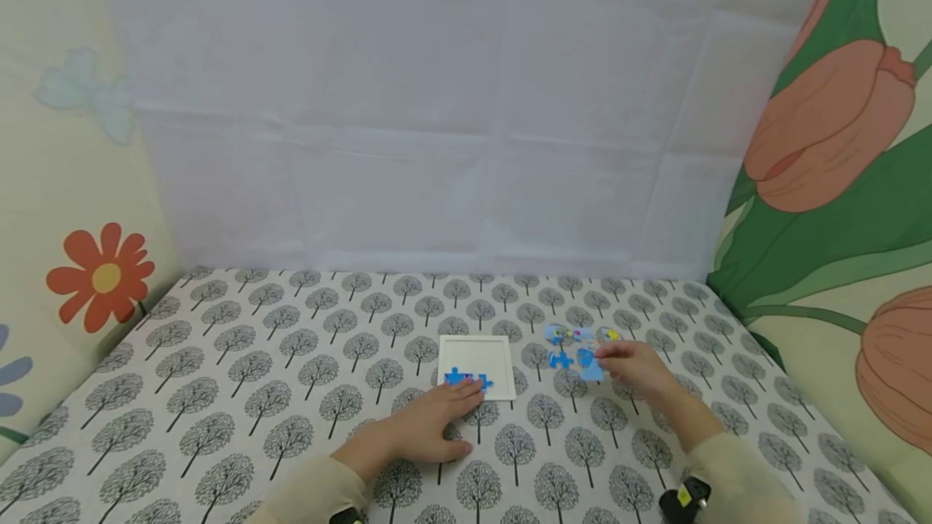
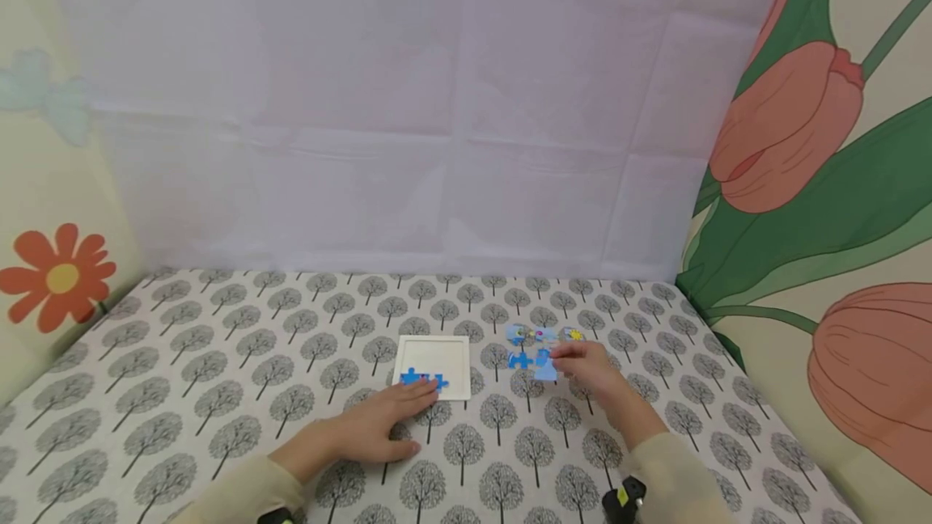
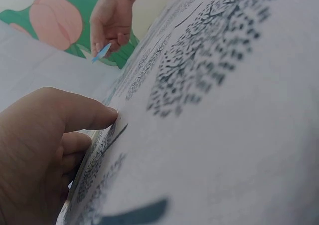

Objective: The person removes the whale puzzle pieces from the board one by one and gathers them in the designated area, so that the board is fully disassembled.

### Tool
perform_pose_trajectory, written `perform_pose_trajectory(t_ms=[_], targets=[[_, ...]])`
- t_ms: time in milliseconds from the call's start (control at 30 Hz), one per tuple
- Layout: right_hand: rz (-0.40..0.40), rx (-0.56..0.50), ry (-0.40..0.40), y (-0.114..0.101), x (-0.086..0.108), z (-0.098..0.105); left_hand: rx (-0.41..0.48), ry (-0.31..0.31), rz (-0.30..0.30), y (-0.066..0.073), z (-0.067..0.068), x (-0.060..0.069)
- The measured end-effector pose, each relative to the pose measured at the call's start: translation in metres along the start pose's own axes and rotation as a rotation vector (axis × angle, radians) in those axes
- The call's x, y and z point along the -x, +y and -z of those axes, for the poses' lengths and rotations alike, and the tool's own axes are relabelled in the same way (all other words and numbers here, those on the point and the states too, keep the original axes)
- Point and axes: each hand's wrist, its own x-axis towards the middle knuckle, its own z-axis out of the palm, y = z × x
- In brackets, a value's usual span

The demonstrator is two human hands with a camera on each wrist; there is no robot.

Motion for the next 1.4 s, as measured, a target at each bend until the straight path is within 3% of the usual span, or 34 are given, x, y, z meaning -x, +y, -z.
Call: perform_pose_trajectory(t_ms=[233, 500, 800, 1400], targets=[[-0.019, -0.016, 0.008, 0.009, 0.003, 0.017, 0.009, -0.002, 0.000, 0.000, 0.001, 0.000], [0.010, -0.084, -0.051, 0.022, 0.005, 0.034, 0.011, -0.003, 0.002, 0.000, 0.001, 0.000], [-0.056, -0.168, -0.041, 0.035, 0.003, 0.041, 0.011, -0.004, 0.010, 0.001, 0.001, 0.000], [-0.161, -0.053, 0.024, 0.048, 0.003, 0.044, 0.033, 0.006, -0.012, 0.000, 0.001, 0.000]])
